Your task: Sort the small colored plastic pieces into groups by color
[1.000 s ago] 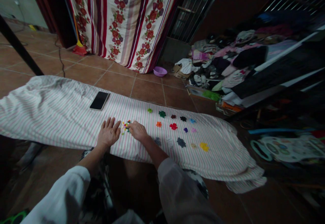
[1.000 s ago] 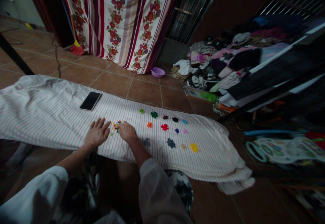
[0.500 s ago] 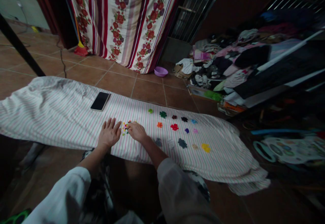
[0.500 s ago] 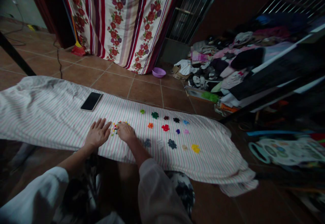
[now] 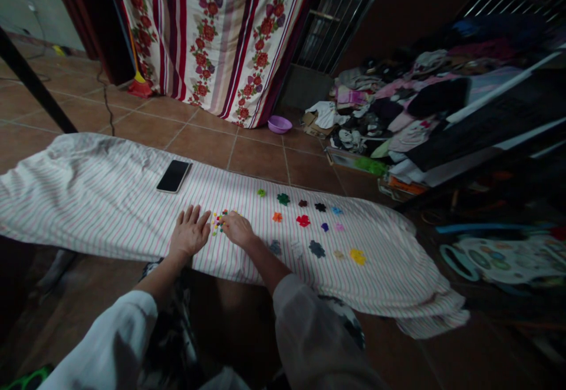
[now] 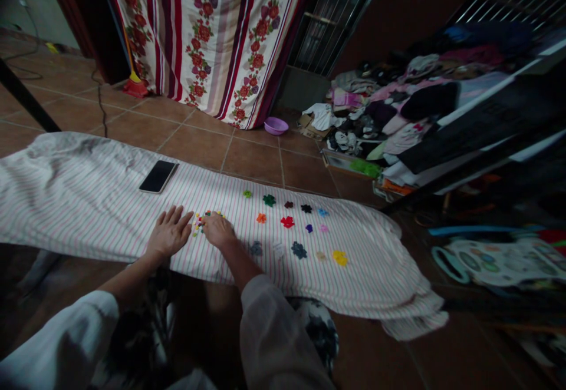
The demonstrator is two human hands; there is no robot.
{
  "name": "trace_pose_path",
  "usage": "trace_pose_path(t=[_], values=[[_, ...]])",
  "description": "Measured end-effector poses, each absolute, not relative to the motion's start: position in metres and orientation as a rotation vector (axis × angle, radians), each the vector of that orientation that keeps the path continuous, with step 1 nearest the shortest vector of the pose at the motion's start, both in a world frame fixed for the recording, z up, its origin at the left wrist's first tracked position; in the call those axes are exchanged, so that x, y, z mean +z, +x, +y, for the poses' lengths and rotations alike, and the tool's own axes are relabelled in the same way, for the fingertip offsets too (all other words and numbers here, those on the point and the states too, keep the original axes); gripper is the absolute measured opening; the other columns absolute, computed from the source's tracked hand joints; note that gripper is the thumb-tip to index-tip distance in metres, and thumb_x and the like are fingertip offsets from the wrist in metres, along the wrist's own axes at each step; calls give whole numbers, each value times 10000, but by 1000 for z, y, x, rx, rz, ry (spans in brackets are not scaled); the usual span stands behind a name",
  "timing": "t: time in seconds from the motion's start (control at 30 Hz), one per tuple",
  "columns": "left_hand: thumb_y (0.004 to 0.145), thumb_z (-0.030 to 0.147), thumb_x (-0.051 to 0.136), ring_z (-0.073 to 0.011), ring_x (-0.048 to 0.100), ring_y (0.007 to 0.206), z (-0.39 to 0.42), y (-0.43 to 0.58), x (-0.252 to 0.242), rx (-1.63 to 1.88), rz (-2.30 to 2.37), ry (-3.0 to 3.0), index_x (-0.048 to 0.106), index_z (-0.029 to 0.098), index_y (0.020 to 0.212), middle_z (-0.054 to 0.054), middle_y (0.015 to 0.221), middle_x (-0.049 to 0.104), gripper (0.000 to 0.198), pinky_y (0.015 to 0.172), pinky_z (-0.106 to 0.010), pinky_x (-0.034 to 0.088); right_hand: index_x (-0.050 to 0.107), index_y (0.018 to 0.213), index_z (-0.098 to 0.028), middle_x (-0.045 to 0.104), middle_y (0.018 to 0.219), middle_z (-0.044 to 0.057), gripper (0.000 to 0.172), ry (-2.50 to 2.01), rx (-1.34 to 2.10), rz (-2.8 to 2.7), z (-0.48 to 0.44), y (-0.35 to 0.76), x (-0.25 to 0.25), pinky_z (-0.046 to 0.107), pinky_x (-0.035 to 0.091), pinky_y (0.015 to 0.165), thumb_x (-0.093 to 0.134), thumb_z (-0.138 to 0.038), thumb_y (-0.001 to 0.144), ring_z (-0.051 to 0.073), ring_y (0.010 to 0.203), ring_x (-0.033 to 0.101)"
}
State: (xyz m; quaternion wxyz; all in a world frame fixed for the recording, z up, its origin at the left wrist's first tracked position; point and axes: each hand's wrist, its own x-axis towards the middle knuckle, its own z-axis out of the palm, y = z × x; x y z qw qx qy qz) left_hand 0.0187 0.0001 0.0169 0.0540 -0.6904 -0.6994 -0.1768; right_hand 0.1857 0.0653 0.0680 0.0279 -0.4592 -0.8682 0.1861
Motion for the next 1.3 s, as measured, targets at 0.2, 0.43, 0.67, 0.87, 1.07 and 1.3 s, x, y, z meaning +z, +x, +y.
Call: trace_pose_path(t=[0.2, 0.43, 0.67, 0.87, 1.07, 1.3], values=[[909, 387, 396, -325, 377, 1384, 0, 19, 17, -553, -2118, -2099, 561, 242, 1322, -129, 1430, 509, 468, 1113, -531, 283, 711, 1009, -241, 658, 1000, 49, 243, -1404, 596, -2627, 70, 183, 64, 273, 471, 815, 526, -173, 866, 171, 938, 626], [904, 394, 397, -338, 383, 1378, 0, 19, 21, -520, -2149, -2113, 566, 229, 1321, -142, 1435, 501, 479, 1111, -541, 279, 679, 843, -204, 693, 811, -5, 97, -1483, 909, -2093, 88, 213, 48, 231, 491, 719, 606, -173, 786, 122, 756, 640], [902, 382, 395, -344, 381, 1379, 0, 20, 22, -509, -2151, -2119, 569, 218, 1322, -155, 1437, 495, 483, 1113, -544, 275, 631, 808, -196, 649, 719, -32, 113, -1565, 1026, -1914, 91, 240, 46, 220, 478, 640, 581, -128, 733, 114, 677, 623], [900, 387, 408, -338, 382, 1380, 0, 20, 20, -526, -2165, -2104, 568, 230, 1325, -136, 1434, 504, 481, 1117, -538, 280, 606, 771, -195, 635, 695, -35, 67, -1515, 1032, -1936, 86, 247, 44, 228, 466, 663, 593, -149, 724, 122, 683, 617], [903, 380, 402, -352, 381, 1378, 0, 20, 21, -480, -2147, -2114, 580, 215, 1316, -157, 1433, 499, 479, 1111, -536, 289, 564, 716, -201, 600, 657, -42, 88, -1524, 929, -1969, 85, 255, 37, 221, 440, 633, 607, -130, 688, 130, 669, 599], [894, 365, 424, -335, 383, 1380, 0, 19, 18, -486, -2134, -2104, 583, 215, 1313, -151, 1431, 504, 472, 1120, -526, 286, 600, 798, -204, 617, 707, -36, 123, -1497, 900, -1928, 92, 264, 25, 227, 459, 663, 575, -137, 697, 128, 685, 603]])
